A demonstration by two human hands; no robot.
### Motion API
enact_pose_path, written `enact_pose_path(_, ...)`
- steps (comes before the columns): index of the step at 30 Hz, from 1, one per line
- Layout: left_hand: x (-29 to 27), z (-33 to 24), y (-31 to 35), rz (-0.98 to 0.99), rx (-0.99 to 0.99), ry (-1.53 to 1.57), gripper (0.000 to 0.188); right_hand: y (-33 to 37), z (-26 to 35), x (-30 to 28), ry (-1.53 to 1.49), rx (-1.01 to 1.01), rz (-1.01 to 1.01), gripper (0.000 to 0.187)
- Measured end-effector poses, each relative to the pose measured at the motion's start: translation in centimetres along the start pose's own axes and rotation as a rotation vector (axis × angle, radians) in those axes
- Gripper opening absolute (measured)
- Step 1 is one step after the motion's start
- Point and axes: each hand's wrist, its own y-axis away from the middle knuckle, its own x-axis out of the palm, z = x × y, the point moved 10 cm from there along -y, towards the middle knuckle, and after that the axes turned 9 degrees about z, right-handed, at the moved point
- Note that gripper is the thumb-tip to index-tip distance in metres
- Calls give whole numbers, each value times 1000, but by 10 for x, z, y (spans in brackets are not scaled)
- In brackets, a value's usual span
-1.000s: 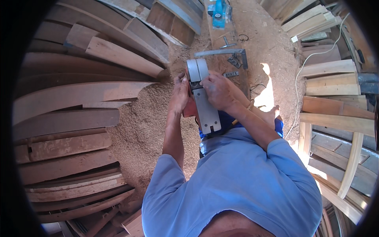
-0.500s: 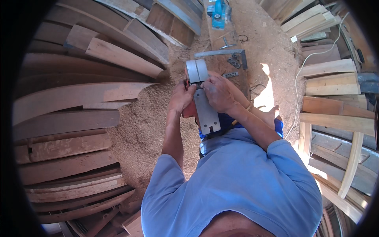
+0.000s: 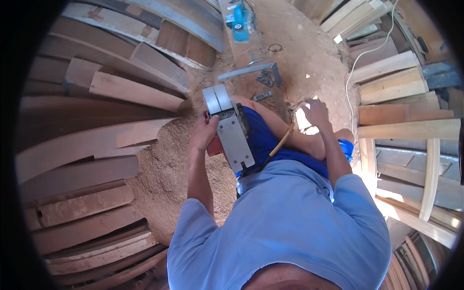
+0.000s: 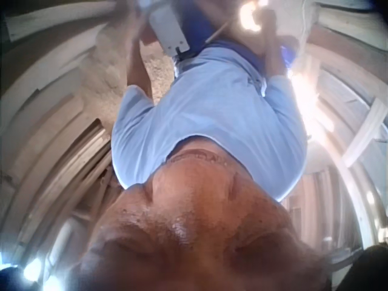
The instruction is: The person sits on the floor and uses a screwdriver to adjust the blades and components of an electric planer.
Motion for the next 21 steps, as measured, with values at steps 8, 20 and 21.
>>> enact_pose_path(8, 6, 7, -13, 33, -26, -61, 49, 55, -55, 87, 314, -144, 133, 44)
enact_pose_path(20, 9, -16, -10, -3, 80, -100, 45, -66, 76, 2, -137, -268, -115, 33)
enact_pose_path(21, 8, -19, -9, -6, 60, -144, 45, -79, 85, 0, -107, -255, -112, 34)
